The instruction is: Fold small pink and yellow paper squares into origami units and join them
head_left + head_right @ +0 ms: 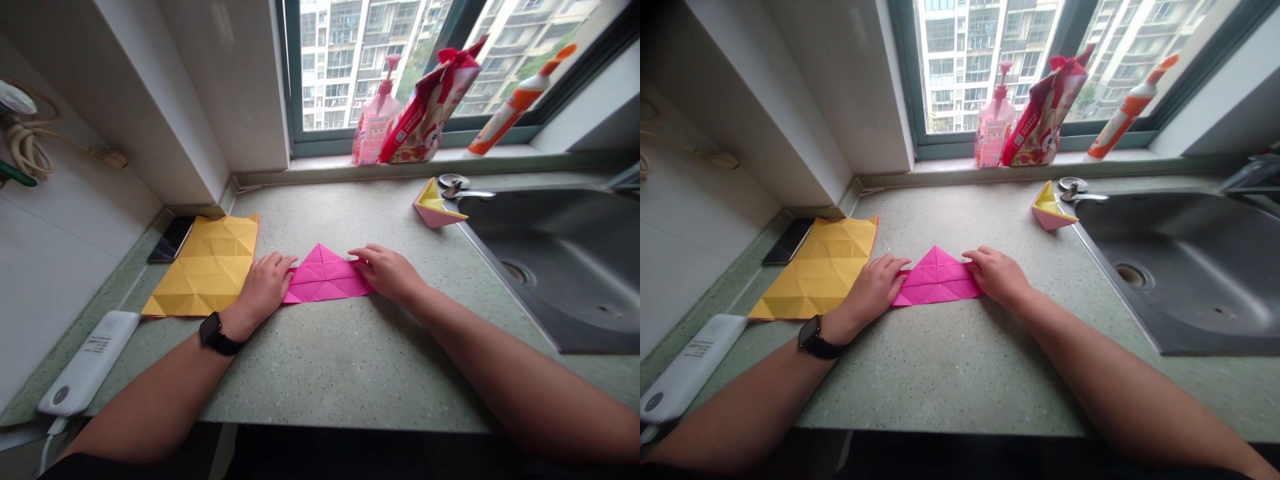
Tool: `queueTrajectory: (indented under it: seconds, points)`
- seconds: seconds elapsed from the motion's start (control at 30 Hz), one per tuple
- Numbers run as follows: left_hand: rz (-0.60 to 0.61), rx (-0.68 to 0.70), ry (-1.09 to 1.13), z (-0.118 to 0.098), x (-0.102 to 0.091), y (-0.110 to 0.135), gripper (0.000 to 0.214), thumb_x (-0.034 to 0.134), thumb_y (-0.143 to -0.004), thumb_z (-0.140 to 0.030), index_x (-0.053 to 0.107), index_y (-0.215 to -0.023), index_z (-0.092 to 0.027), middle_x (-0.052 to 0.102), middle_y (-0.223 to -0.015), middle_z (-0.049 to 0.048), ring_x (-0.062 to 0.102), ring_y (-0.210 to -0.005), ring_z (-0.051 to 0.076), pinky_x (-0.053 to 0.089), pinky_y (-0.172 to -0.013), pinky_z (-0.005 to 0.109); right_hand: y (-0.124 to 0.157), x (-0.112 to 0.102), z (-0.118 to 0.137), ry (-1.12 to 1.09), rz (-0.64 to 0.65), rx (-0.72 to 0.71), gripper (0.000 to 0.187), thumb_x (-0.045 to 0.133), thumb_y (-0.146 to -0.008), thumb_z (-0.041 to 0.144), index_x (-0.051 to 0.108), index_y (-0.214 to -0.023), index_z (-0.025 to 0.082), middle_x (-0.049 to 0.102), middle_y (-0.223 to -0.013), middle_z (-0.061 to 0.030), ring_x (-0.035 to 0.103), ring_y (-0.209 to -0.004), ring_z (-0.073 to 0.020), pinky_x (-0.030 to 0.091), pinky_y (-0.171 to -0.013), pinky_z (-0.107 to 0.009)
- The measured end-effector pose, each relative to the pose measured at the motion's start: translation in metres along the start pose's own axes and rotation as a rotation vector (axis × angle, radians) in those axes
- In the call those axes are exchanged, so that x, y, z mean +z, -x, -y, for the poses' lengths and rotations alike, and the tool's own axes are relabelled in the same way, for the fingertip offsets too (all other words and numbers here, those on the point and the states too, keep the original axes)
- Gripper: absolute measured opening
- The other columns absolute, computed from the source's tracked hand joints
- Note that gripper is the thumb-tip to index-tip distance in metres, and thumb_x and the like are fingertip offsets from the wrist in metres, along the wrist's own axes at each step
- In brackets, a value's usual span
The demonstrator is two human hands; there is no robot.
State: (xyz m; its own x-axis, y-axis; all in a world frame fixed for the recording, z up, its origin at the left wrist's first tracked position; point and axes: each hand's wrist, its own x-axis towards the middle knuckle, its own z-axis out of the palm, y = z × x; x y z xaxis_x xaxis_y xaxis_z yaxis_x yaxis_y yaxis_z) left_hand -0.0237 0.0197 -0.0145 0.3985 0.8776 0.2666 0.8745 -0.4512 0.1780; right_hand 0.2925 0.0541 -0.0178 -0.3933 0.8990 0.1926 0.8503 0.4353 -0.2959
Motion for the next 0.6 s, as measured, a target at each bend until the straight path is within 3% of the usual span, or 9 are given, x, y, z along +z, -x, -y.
queueTrajectory:
  seconds: [0.13, 0.23, 0.4, 0.6]
  points:
    - [-0.064, 0.051, -0.07, -0.004, -0.002, -0.001, 0.031, 0.059, -0.108, -0.016, 0.074, -0.134, -0.021, 0.071, -0.125, 0.0129, 0.066, -0.112, 0.03, 0.056, -0.1, 0.048, 0.002, -0.002, 0.003, 0.156, -0.098, -0.087, 0.033, 0.067, -0.1, 0.016, 0.081, -0.129, 0.024, 0.078, -0.122, -0.0117, 0.07, -0.105, -0.0279, 0.053, -0.09, -0.039]
    - [-0.042, 0.159, -0.054, -0.01, -0.002, -0.001, 0.029, 0.057, -0.108, -0.011, 0.077, -0.125, -0.022, 0.073, -0.13, 0.0124, 0.065, -0.122, 0.03, 0.055, -0.107, 0.05, 0.006, -0.004, 0.01, 0.231, -0.122, -0.186, 0.03, 0.066, -0.099, 0.011, 0.083, -0.118, 0.027, 0.079, -0.118, -0.0092, 0.068, -0.104, -0.0281, 0.048, -0.091, -0.04]
    - [0.065, 0.29, 0.046, -0.019, 0.001, 0.004, 0.03, 0.054, -0.111, -0.014, 0.074, -0.133, -0.019, 0.074, -0.137, 0.0117, 0.066, -0.128, 0.028, 0.056, -0.113, 0.048, 0.012, -0.004, 0.023, 0.234, -0.047, -0.305, 0.031, 0.064, -0.098, 0.007, 0.083, -0.111, 0.028, 0.081, -0.119, -0.0067, 0.069, -0.103, -0.0261, 0.047, -0.094, -0.042]
    - [0.156, 0.271, 0.091, -0.025, -0.001, 0.011, 0.045, 0.045, -0.11, -0.01, 0.064, -0.149, -0.019, 0.066, -0.153, 0.0129, 0.061, -0.143, 0.027, 0.053, -0.12, 0.048, 0.02, -0.001, 0.034, 0.128, 0.055, -0.393, 0.033, 0.059, -0.102, 0.01, 0.08, -0.125, 0.023, 0.08, -0.129, -0.0112, 0.074, -0.11, -0.0259, 0.059, -0.096, -0.041]
